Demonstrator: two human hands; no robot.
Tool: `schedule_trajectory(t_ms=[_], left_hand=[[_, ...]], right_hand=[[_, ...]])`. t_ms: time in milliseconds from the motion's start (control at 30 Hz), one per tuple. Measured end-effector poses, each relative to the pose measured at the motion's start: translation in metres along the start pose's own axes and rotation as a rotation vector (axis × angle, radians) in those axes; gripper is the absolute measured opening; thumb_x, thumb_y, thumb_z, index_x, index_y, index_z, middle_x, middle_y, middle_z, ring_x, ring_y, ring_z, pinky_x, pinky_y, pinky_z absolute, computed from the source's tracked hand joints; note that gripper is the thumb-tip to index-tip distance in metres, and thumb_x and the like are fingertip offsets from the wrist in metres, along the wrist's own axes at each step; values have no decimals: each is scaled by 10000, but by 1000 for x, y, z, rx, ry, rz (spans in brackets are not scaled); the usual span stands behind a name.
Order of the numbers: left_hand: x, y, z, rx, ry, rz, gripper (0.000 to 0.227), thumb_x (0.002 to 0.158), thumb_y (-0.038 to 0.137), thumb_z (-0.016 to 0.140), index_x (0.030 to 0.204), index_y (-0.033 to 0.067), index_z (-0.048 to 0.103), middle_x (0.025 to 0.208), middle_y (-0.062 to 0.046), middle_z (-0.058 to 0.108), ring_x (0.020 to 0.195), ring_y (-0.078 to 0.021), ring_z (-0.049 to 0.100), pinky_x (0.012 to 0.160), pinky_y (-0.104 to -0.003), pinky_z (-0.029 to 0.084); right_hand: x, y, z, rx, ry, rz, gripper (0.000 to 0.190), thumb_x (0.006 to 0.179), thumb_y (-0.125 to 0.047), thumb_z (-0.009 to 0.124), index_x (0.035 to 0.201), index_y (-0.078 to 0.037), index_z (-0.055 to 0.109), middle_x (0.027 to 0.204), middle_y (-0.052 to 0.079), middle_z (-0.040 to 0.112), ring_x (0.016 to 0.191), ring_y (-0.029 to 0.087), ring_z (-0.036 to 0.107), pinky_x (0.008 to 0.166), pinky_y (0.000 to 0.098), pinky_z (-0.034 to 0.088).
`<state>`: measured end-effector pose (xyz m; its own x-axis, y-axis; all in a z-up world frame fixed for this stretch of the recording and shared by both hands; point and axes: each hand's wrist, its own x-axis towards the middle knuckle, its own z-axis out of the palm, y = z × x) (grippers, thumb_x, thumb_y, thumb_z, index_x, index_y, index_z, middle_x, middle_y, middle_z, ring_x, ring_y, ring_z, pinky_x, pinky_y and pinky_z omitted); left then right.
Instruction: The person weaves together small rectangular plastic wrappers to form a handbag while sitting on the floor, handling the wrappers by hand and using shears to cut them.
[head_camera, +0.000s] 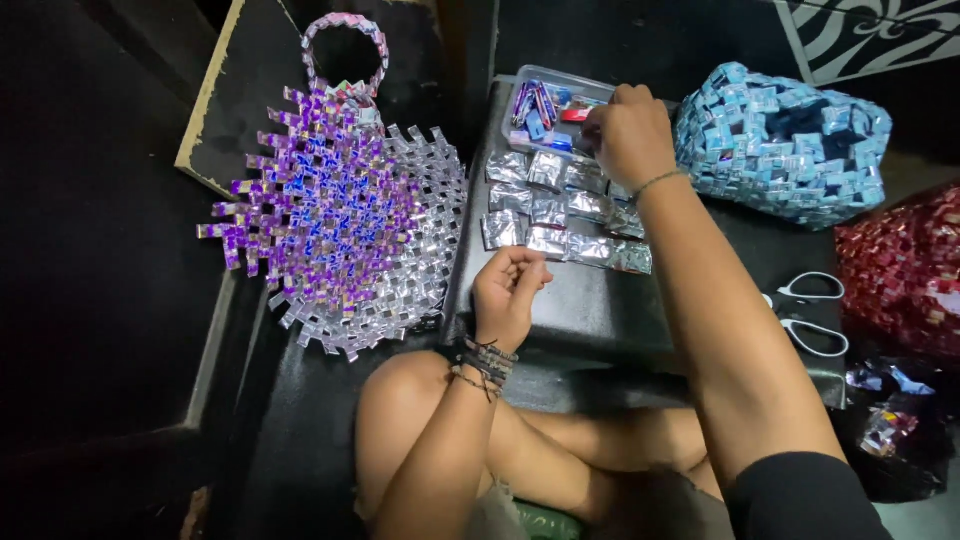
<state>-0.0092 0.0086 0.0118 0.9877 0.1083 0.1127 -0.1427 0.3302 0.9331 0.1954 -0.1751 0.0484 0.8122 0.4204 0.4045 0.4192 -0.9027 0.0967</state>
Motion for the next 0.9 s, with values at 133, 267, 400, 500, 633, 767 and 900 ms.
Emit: schedule_trajectory(t_ms=[133, 267, 400, 500, 633, 767, 900], left_hand=[[2, 0, 2, -10, -15, 41, 118, 955, 56, 610, 1050, -3, 647, 838, -66, 655, 789, -136, 653, 750, -245, 541], [2, 0, 8, 228, -19, 97, 146, 952, 132, 712, 985, -10, 712, 738, -142, 717, 678, -159, 664, 638, -291, 550], [-6, 8, 15, 450, -91, 79, 152, 894, 166, 774, 970, 36, 752, 752, -100, 714, 694, -177, 668, 661, -287, 556], [-7, 14, 22, 653, -158, 121, 220, 892, 290, 791, 946, 79, 763, 744, -68, 721, 728, -204, 700, 687, -320, 557], [-7, 6, 21, 713, -166, 74, 244, 899, 337, 774, 977, 106, 771, 738, -91, 709, 763, -245, 685, 742, -356, 556], [-4, 4, 25, 705, -153, -58, 259, 869, 353, 792, 972, 116, 792, 806, -97, 731, 824, -256, 704, 756, -369, 574], [-2, 0, 29, 784, -111, -60, 229, 852, 309, 792, 975, 116, 798, 847, -93, 746, 856, -295, 728, 755, -386, 596]], right_hand=[[-29, -30, -44, 256, 237, 11, 139, 857, -31, 788, 959, -39, 695, 983, 111, 530, 900, 276, 497, 803, 376, 431], [-106, -73, -59, 1058, 250, 431, 111, 1014, -114, 704, 996, -25, 640, 815, 142, 619, 809, 266, 633, 694, 365, 509], [-175, -107, -52, 1279, 150, 750, 73, 982, -117, 685, 1022, -57, 672, 668, 40, 639, 631, 136, 602, 573, 271, 504], [-192, -110, -34, 1129, 133, 732, 118, 947, -128, 716, 1061, -100, 711, 717, 106, 710, 592, 165, 626, 489, 294, 533], [-189, -116, -48, 1027, 175, 687, 131, 942, -140, 723, 1073, -135, 722, 724, 76, 733, 606, 149, 652, 526, 299, 533], [-186, -123, -66, 906, 196, 565, 165, 943, -159, 725, 1106, -170, 750, 755, 86, 737, 678, 239, 717, 587, 336, 567], [-190, -110, -63, 1033, 66, 537, 380, 851, -92, 776, 1218, -182, 735, 776, 104, 729, 695, 186, 697, 617, 328, 567]])
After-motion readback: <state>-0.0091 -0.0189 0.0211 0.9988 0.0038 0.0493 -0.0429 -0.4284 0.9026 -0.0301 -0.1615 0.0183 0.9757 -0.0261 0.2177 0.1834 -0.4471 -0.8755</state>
